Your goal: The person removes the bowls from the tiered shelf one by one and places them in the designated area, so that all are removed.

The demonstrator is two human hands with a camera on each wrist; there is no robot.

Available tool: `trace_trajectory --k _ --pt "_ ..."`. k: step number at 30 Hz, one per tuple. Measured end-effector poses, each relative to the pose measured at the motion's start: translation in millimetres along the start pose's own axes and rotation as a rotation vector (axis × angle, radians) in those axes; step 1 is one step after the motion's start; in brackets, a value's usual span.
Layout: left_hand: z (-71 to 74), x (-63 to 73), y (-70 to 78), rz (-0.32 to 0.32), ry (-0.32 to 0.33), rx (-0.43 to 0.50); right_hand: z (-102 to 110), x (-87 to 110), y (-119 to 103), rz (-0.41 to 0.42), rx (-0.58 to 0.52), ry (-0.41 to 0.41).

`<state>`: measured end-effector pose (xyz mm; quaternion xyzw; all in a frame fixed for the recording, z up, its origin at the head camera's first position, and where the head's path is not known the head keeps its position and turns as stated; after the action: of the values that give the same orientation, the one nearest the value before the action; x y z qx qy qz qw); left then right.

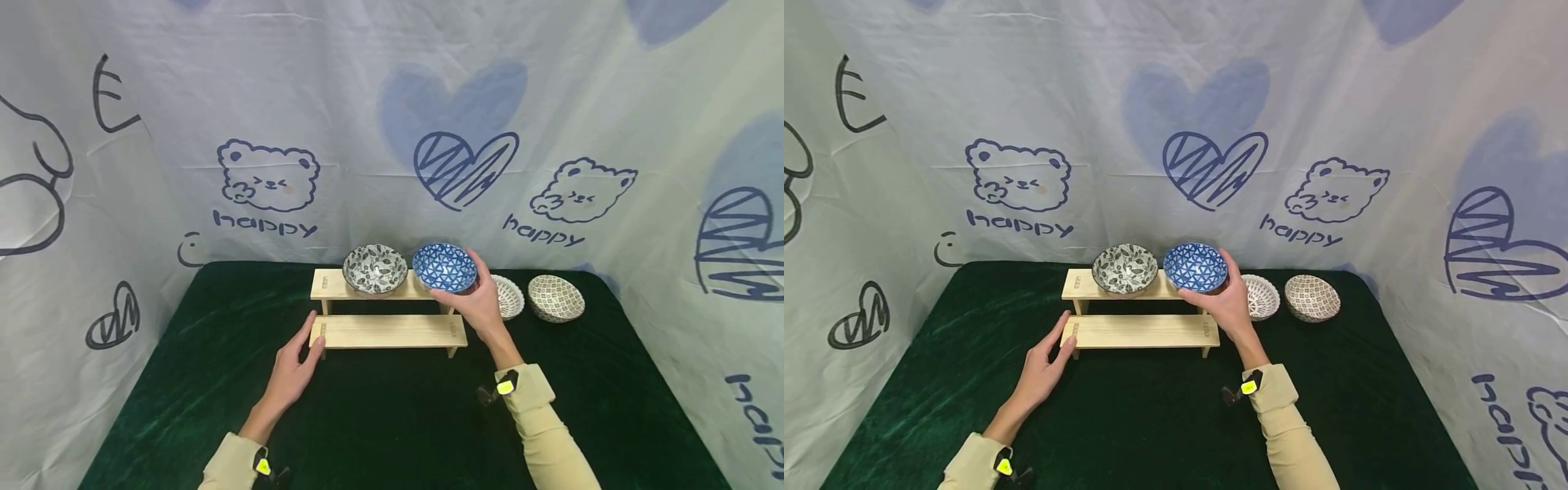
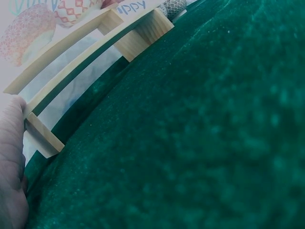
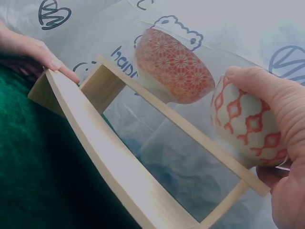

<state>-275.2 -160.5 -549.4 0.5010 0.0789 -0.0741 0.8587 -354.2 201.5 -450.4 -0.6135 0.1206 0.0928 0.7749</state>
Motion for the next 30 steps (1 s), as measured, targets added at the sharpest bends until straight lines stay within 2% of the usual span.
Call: trace_trajectory --k 7,21,30 --pt "-1.2 -0.3 0.7 0.001 -0.004 0.007 3 3.2 -2 0.035 -0.031 0.033" --pt "1.7 1.4 5.4 0.009 0.011 0.003 16 14.9 -10 0.026 -0.065 0.05" --pt "4.5 0.2 1.6 0.037 0.025 0.046 29 27.2 -12 0.026 -0.046 0.062"
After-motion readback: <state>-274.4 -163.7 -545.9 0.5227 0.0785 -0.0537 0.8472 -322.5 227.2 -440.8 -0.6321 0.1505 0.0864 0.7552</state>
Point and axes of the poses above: each hand's wrist, its own x-axis away from the middle knuckle, its own z-axis out of the back of the hand, y = z × x, the point moved 9 cm from there along -x, towards the middle knuckle, and after that the axes turned 4 degrees about z, right-handed, at the moved point
